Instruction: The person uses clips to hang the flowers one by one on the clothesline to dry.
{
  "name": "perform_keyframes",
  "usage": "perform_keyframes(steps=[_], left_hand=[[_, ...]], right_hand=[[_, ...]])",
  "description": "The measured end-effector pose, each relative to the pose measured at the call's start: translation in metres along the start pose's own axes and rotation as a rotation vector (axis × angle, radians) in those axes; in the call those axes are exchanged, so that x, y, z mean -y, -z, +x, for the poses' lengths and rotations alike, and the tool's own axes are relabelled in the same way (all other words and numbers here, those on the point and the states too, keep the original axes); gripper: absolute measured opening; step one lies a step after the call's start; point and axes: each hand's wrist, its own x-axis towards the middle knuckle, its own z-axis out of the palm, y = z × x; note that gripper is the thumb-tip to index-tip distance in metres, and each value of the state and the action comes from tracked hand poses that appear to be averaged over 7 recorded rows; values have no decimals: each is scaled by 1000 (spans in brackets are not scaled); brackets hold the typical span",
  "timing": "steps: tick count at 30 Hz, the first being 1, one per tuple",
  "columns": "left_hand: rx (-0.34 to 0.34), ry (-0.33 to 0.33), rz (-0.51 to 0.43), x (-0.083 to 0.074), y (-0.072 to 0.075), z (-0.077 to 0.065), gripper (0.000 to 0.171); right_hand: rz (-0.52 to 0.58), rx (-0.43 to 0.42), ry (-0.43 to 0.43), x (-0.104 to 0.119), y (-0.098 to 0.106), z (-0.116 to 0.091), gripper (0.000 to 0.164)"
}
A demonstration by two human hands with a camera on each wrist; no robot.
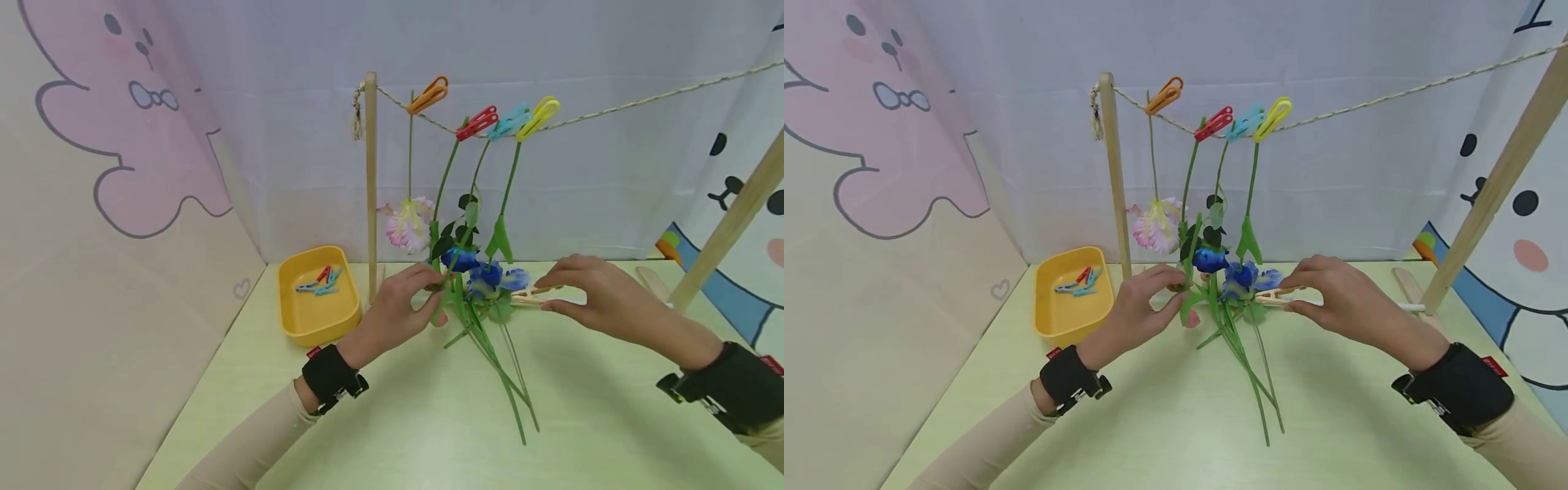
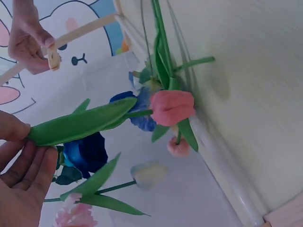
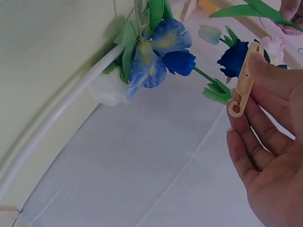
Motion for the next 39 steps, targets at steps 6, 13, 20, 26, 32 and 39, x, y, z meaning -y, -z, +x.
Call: perform_keyframes(steps=[6,13,20,26,32,39], left_hand=[[-16,58,-130,-11,-6,11,11],[16,69,-173,-17,-21,14,12],[18,78,-224,-18,-34,38,14],[20,125,-271,-22,-48,57,15],[35,164,-294,-24,-60,77,18],[42,194,-264,-21,-69,99,20]], right_hand=[[-27,14,49,-8,20,7,27],[-80,-19,122,-15,47,18,63],[-172,22,139,-23,90,44,32],[-309,43,131,-20,125,62,44],[-383,23,67,-24,158,81,39],[-424,-29,31,-37,184,102,38]])
